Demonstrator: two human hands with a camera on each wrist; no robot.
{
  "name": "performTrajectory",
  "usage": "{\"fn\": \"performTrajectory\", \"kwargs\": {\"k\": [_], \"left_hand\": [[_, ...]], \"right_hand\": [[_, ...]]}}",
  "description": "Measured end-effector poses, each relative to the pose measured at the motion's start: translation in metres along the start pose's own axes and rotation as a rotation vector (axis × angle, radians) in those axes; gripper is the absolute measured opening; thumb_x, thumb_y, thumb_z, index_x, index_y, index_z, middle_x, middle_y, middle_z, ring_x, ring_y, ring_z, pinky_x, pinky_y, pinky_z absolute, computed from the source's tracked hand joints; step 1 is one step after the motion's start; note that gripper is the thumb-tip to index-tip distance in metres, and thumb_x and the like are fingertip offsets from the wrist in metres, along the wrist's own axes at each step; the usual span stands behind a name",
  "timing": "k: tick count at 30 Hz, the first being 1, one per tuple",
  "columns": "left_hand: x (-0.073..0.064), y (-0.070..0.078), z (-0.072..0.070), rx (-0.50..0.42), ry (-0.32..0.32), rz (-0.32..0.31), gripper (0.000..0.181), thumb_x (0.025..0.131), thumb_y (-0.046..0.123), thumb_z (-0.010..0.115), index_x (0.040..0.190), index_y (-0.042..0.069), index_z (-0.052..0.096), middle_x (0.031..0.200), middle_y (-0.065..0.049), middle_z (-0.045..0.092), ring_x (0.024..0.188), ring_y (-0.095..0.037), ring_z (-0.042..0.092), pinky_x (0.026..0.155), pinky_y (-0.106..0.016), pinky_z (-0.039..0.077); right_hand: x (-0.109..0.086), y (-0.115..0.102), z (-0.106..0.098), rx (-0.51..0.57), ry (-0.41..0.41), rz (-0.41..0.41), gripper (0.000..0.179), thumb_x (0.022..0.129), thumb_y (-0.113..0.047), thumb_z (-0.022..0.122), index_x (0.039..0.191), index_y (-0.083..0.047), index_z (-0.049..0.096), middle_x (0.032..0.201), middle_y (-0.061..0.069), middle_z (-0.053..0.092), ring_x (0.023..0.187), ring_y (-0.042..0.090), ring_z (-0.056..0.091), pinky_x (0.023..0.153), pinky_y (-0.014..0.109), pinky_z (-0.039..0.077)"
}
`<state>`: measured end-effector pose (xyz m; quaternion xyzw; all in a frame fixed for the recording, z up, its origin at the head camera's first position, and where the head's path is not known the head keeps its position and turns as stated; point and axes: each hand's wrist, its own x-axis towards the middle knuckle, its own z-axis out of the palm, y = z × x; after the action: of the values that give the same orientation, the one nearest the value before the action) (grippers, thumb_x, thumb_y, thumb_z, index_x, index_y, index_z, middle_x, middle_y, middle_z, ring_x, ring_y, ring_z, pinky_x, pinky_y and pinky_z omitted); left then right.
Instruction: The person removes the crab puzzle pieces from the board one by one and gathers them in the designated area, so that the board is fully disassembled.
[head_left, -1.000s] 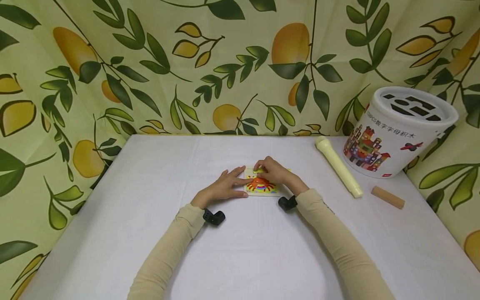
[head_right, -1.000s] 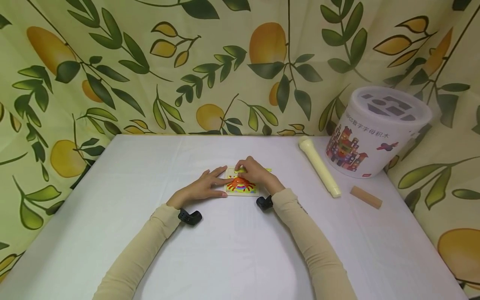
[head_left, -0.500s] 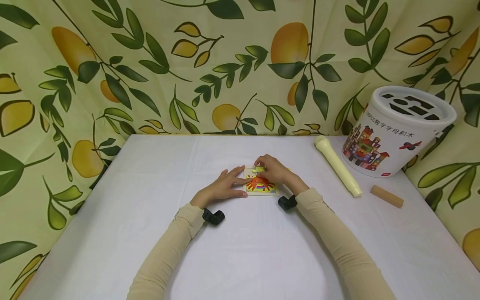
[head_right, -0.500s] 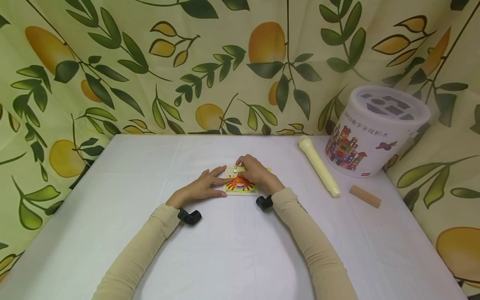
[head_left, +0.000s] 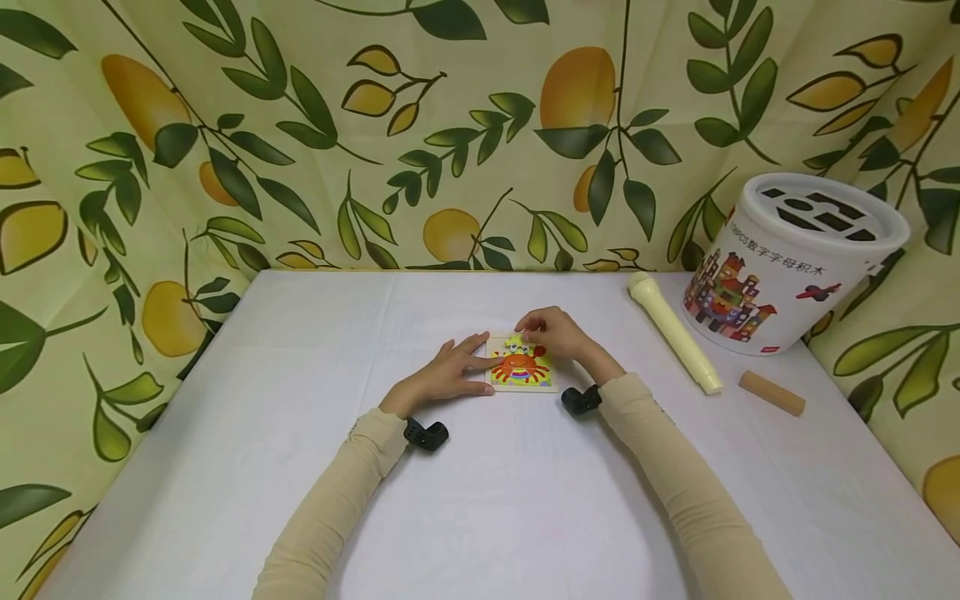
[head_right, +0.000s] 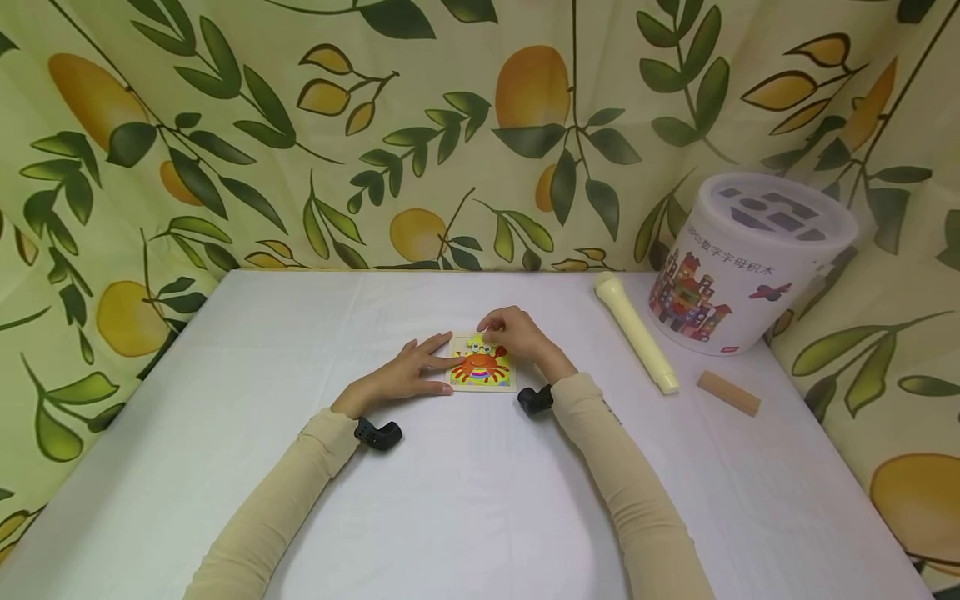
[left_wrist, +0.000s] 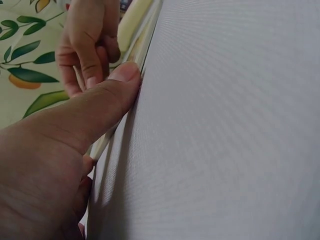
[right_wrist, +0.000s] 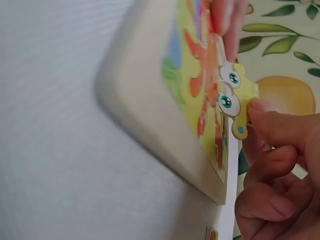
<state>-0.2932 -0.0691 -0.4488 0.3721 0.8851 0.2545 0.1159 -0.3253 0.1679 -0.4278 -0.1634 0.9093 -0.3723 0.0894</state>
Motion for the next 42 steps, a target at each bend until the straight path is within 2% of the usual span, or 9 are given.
{"fn": "performTrajectory", "kwargs": {"k": [4,6,12,15,21,29,33,42], "left_hand": [[0.001,0.001,0.000,-0.003,-0.005,0.006,0.055,0.083,0.039,0.066,0.133,0.023,0.050,0.154,-0.012,0.018,0.143,-0.027,0.012,0.110,-0.059,0.004],[0.001,0.001,0.001,0.000,-0.007,0.006,0.055,0.083,0.039,0.066,0.133,0.023,0.050,0.154,-0.012,0.018,0.143,-0.027,0.011,0.111,-0.059,0.004],[0.003,0.001,0.002,-0.004,-0.005,0.007,0.056,0.083,0.039,0.066,0.133,0.023,0.049,0.154,-0.012,0.018,0.143,-0.028,0.011,0.111,-0.059,0.003],[0.002,0.000,0.002,0.011,-0.008,-0.009,0.057,0.083,0.041,0.065,0.134,0.024,0.048,0.154,-0.010,0.017,0.143,-0.027,0.010,0.111,-0.057,0.003],[-0.002,-0.002,0.000,0.027,0.001,-0.027,0.057,0.083,0.041,0.065,0.134,0.024,0.048,0.154,-0.010,0.017,0.143,-0.027,0.010,0.112,-0.057,0.003],[-0.004,-0.004,0.002,0.005,-0.005,-0.030,0.056,0.083,0.041,0.065,0.134,0.023,0.048,0.154,-0.010,0.016,0.143,-0.027,0.010,0.112,-0.057,0.002],[-0.003,-0.003,0.002,0.007,-0.003,-0.024,0.056,0.083,0.041,0.064,0.134,0.023,0.048,0.154,-0.010,0.016,0.143,-0.027,0.010,0.112,-0.056,0.002],[-0.001,0.001,0.001,0.004,-0.009,-0.013,0.056,0.084,0.040,0.064,0.135,0.023,0.048,0.155,-0.009,0.015,0.143,-0.026,0.009,0.112,-0.056,0.002]], "right_hand": [[0.000,0.003,-0.004,0.098,0.006,0.084,0.015,0.089,-0.011,0.060,0.099,-0.002,0.067,0.093,0.010,0.064,0.079,0.016,0.049,0.067,0.021,0.041],[-0.001,0.004,-0.007,0.128,0.012,0.119,0.016,0.089,-0.014,0.060,0.099,-0.004,0.067,0.094,0.009,0.064,0.077,0.016,0.049,0.063,0.022,0.041],[-0.011,0.015,-0.027,0.130,0.042,0.153,0.021,0.089,-0.022,0.061,0.099,-0.005,0.067,0.090,0.004,0.063,0.077,0.014,0.047,0.062,0.022,0.039],[-0.021,0.027,-0.045,0.134,0.051,0.193,0.022,0.089,-0.023,0.060,0.099,-0.005,0.066,0.082,0.000,0.059,0.069,0.013,0.044,0.057,0.022,0.036],[-0.040,0.050,-0.070,0.120,0.019,0.280,0.023,0.091,-0.020,0.057,0.101,0.000,0.062,0.074,-0.004,0.052,0.062,0.011,0.040,0.053,0.023,0.033],[-0.046,0.072,-0.069,0.013,0.044,0.309,0.025,0.089,-0.018,0.059,0.100,0.004,0.064,0.080,0.000,0.059,0.074,0.013,0.045,0.065,0.024,0.038],[-0.048,0.072,-0.067,-0.023,0.073,0.302,0.022,0.088,-0.015,0.060,0.096,0.005,0.065,0.079,0.003,0.059,0.074,0.015,0.046,0.064,0.024,0.038],[-0.052,0.072,-0.069,-0.082,0.080,0.302,0.022,0.089,-0.015,0.058,0.097,0.004,0.065,0.084,0.008,0.061,0.079,0.019,0.049,0.067,0.024,0.038]]}}
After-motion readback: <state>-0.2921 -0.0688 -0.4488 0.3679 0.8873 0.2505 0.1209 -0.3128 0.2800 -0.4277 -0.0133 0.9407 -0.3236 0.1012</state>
